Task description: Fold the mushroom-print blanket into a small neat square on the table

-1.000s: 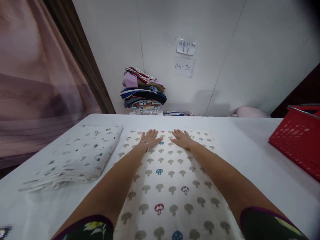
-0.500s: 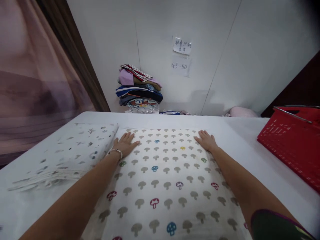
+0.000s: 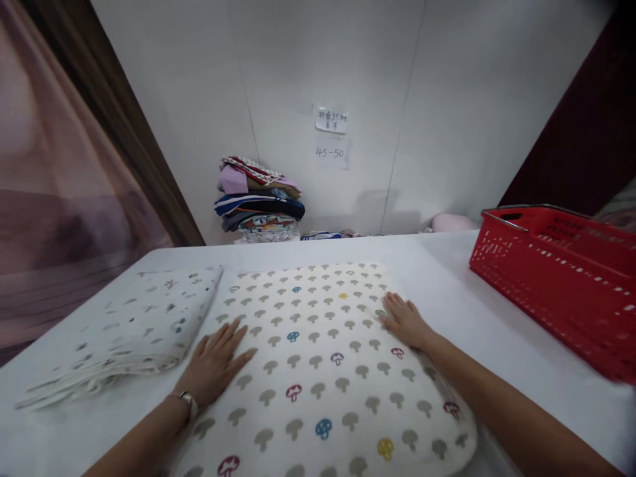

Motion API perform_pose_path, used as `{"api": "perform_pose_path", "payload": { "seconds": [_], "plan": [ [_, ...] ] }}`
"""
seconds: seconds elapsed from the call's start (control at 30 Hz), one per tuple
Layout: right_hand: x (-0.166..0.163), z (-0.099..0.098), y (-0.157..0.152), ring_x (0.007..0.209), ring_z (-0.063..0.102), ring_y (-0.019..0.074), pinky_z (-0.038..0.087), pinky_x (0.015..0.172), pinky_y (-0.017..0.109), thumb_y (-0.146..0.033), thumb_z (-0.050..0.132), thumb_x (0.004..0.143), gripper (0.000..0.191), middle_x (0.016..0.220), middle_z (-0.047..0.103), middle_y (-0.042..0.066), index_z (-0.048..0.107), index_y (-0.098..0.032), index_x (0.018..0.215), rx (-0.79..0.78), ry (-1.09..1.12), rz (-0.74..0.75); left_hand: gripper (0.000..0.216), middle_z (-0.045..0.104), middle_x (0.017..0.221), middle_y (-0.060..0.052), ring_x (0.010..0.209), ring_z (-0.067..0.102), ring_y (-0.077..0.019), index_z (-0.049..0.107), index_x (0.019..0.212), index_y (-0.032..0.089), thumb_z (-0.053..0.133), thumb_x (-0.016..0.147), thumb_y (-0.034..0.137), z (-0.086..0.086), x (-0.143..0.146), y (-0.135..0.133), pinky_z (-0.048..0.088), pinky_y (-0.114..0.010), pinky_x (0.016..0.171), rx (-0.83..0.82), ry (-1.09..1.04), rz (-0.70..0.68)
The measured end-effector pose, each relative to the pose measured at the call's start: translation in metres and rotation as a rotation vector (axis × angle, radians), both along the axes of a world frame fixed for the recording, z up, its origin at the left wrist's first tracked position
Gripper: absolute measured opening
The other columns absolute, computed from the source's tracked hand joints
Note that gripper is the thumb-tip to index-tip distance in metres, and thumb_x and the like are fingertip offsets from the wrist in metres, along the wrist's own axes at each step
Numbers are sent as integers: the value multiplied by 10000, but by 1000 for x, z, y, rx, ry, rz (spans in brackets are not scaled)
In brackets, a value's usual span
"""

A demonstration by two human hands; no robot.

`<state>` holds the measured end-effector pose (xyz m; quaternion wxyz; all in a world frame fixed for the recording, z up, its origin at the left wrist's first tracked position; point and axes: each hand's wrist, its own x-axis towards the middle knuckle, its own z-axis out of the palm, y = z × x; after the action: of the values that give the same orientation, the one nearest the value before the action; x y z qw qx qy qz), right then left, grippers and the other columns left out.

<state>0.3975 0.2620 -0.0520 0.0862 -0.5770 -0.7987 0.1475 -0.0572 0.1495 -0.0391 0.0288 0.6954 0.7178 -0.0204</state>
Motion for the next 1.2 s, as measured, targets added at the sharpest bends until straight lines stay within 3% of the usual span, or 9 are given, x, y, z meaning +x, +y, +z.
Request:
{"api": "perform_pose_path", "payload": {
  "seconds": [0.13, 0.23, 0.3, 0.43, 0.53, 0.63, 0.73, 1.0, 1.2],
  "plan": [
    [14, 15, 3, 1341, 273, 219, 249, 1086, 379, -486, 352, 874, 589, 1453, 322, 84, 410, -159, 1361, 53, 320, -195, 594, 258, 1484, -55, 1374, 196, -250, 371, 1376, 211, 311, 851, 482, 2, 9, 1, 209, -490, 1085, 33, -18, 65],
    [33, 15, 1, 1118, 540, 227, 409, 961, 351, -382, 427, 838, 456, 1232, 581, 88, 571, -173, 1217, 66, 432, -366, 575, 310, 1460, -91, 1347, 268, -265, 451, 1320, 185, 361, 829, 470, 7, 29, 11, 257, -474, 1072, 106, -51, 21],
    [45, 9, -2, 942, 621, 217, 469, 862, 342, -323, 446, 814, 397, 1066, 665, 75, 628, -180, 1137, 29, 469, -410, 559, 355, 1438, -91, 1314, 333, -260, 488, 1284, 185, 394, 815, 475, 14, 58, 20, 299, -428, 1062, 132, -114, -53],
    [57, -3, -6, 794, 642, 188, 507, 738, 311, -251, 452, 791, 405, 957, 686, 70, 621, -170, 1150, -44, 528, -452, 496, 515, 1317, -62, 1191, 478, -224, 516, 1244, 199, 412, 828, 448, 36, 152, 44, 391, -329, 987, 44, -293, -122],
    [57, -6, -9, 721, 636, 156, 509, 640, 261, -226, 448, 794, 406, 914, 685, 61, 598, -166, 1166, -90, 556, -464, 371, 649, 1099, -26, 924, 613, -171, 591, 1118, 239, 453, 824, 419, 47, 238, 65, 465, -261, 818, -61, -456, -132],
    [58, -1, -12, 621, 609, 125, 482, 516, 214, -216, 472, 787, 365, 863, 676, 51, 601, -152, 1123, -140, 658, -470, 225, 686, 940, -24, 885, 612, -175, 661, 887, 231, 506, 799, 369, 46, 311, 84, 459, -248, 751, -99, -515, -142],
    [61, 8, -15, 465, 538, 98, 419, 395, 197, -183, 488, 773, 332, 726, 649, 30, 590, -119, 1083, -245, 791, -468, 196, 687, 916, -21, 847, 618, -172, 655, 826, 234, 519, 791, 370, 37, 357, 99, 459, -253, 721, -151, -548, -41],
    [64, 17, -9, 384, 519, 105, 380, 349, 201, -136, 512, 723, 110, 532, 573, -23, 581, -147, 808, -470, 836, -343, 295, 679, 959, -89, 883, 625, -222, 648, 853, 195, 561, 731, 448, 29, 383, 110, 460, -287, 711, -179, -481, 98],
    [68, 12, -7, 373, 503, 90, 348, 357, 186, -146, 516, 686, 63, 515, 580, -25, 574, -163, 705, -430, 696, -308, 190, 691, 923, -95, 877, 632, -216, 672, 801, 178, 598, 691, 315, 31, 385, 116, 458, -271, 710, -218, -461, 111]
  ]
}}
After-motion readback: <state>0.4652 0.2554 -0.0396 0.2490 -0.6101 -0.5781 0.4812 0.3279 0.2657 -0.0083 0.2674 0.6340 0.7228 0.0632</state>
